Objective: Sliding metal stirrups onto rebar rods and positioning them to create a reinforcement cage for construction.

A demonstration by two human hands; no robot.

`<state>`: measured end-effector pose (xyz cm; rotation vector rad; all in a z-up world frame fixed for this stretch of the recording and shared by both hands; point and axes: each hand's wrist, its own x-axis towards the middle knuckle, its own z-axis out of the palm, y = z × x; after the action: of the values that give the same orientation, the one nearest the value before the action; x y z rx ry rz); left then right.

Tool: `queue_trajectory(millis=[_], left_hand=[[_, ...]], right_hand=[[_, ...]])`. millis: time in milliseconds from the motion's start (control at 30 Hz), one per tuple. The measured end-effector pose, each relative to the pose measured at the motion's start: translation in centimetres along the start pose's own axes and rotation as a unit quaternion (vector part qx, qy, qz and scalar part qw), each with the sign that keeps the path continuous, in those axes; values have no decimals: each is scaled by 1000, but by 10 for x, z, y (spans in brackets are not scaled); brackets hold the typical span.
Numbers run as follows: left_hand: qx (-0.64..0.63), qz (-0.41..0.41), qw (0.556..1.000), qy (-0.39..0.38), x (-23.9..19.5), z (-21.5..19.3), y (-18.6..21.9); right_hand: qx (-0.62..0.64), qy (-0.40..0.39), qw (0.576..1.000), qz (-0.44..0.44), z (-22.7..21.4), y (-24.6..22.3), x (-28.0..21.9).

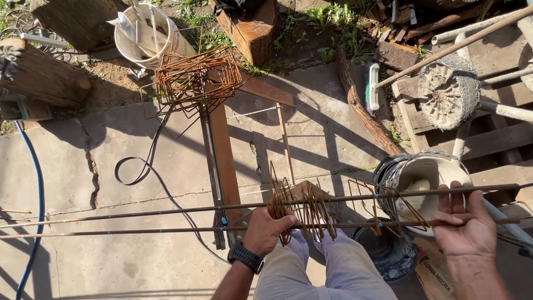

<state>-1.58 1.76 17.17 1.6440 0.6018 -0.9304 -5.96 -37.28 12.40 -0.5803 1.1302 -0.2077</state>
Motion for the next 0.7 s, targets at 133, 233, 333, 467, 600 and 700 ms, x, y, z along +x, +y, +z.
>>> queue_trajectory(millis=[133,233,333,467,600,700], left_hand=[[27,-5,999,29,-25,-9,12],[120,20,988,93,-32,-17,5],[132,10,985,108,-37,-24,2],[90,-25,991,92,-50,-46,17],[-73,-43,994,71,-48,-78,4],[-155,-67,982,85,-57,-102,-4]], right_hand=[[-14,2,1000,-19,12,-13,-17],[-16,-21,999,-20,17,-21,-27],[-10,-10,999,-40,27,-22,-41],[-8,-10,1000,-25,25,-24,-38],[-33,-7,999,-24,18,-20,-38],[-58,8,998,-29,12,-16,-40]])
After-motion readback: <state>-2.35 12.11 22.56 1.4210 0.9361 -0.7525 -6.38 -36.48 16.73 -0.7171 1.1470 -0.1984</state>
